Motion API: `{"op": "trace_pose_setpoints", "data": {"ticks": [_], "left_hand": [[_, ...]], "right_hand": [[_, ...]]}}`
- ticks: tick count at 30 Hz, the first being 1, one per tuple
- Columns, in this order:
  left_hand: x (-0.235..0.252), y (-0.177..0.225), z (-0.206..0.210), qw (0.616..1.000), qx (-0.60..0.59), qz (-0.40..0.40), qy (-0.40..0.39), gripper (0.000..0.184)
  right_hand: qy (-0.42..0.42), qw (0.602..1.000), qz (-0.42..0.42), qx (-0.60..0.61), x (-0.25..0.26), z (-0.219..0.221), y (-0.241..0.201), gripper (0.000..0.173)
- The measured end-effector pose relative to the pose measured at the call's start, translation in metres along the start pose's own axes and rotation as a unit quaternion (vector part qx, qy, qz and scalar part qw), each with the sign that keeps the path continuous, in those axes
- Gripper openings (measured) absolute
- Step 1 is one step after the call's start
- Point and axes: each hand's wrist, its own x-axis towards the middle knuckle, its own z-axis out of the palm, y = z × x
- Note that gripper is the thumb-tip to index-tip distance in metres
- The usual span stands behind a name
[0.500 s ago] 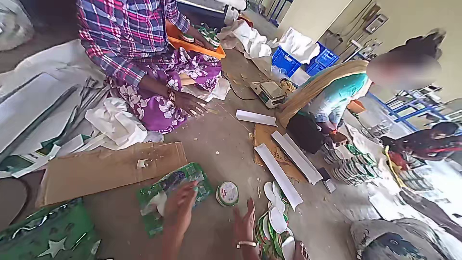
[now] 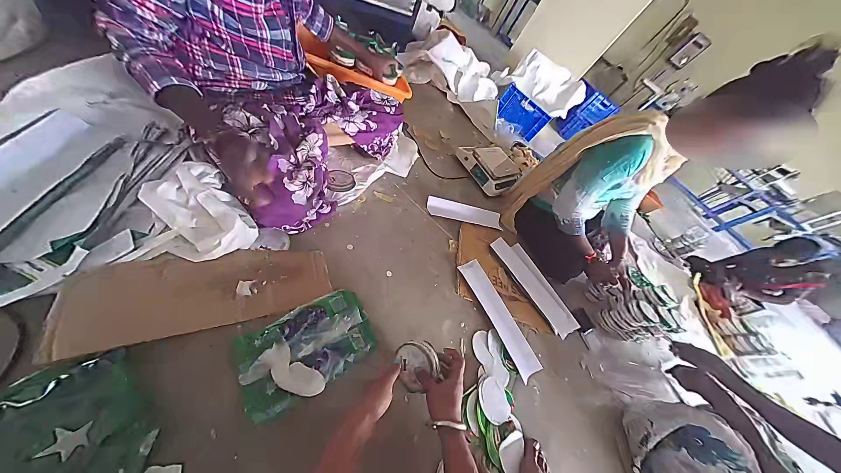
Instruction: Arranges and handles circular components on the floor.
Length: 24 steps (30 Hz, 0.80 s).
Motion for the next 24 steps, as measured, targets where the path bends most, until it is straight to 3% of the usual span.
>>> {"op": "trace_pose_setpoints", "data": {"ticks": [2,4,7,11,15,17,20,22,24], "left_hand": [[-0.018,0.012,-0.005,0.996,0.021,0.073,0.038,0.059],[-0.034,0.026,-0.016,0.982,-0.01,0.167,0.092,0.059],[-0.046,0.038,-0.046,0.956,-0.072,0.235,0.159,0.056],[-0.053,0.041,-0.076,0.926,-0.129,0.251,0.251,0.056],[-0.066,0.054,-0.095,0.881,-0.232,0.265,0.316,0.048],[-0.07,0.058,-0.103,0.861,-0.265,0.27,0.341,0.048],[-0.074,0.059,-0.108,0.831,-0.313,0.245,0.389,0.049],[-0.074,0.062,-0.11,0.809,-0.354,0.219,0.414,0.049],[-0.068,0.058,-0.117,0.787,-0.405,0.183,0.428,0.051]], "right_hand": [[0.059,0.96,-0.242,-0.125,-0.021,0.008,0.015,0.042],[0.025,0.913,-0.353,-0.201,-0.039,0.015,0.046,0.032],[-0.047,0.931,-0.298,-0.204,-0.054,0.015,0.064,0.046],[0.033,0.93,-0.286,-0.226,-0.04,0.021,0.07,0.074],[-0.084,0.916,-0.183,-0.347,-0.037,0.027,0.034,0.088],[-0.064,0.896,-0.25,-0.361,-0.05,0.041,0.016,0.083],[-0.122,0.854,-0.369,-0.346,-0.079,0.078,-0.004,0.07],[-0.129,0.846,-0.387,-0.345,-0.085,0.107,-0.004,0.067],[-0.108,0.862,-0.372,-0.328,-0.09,0.124,0.003,0.06]]}}
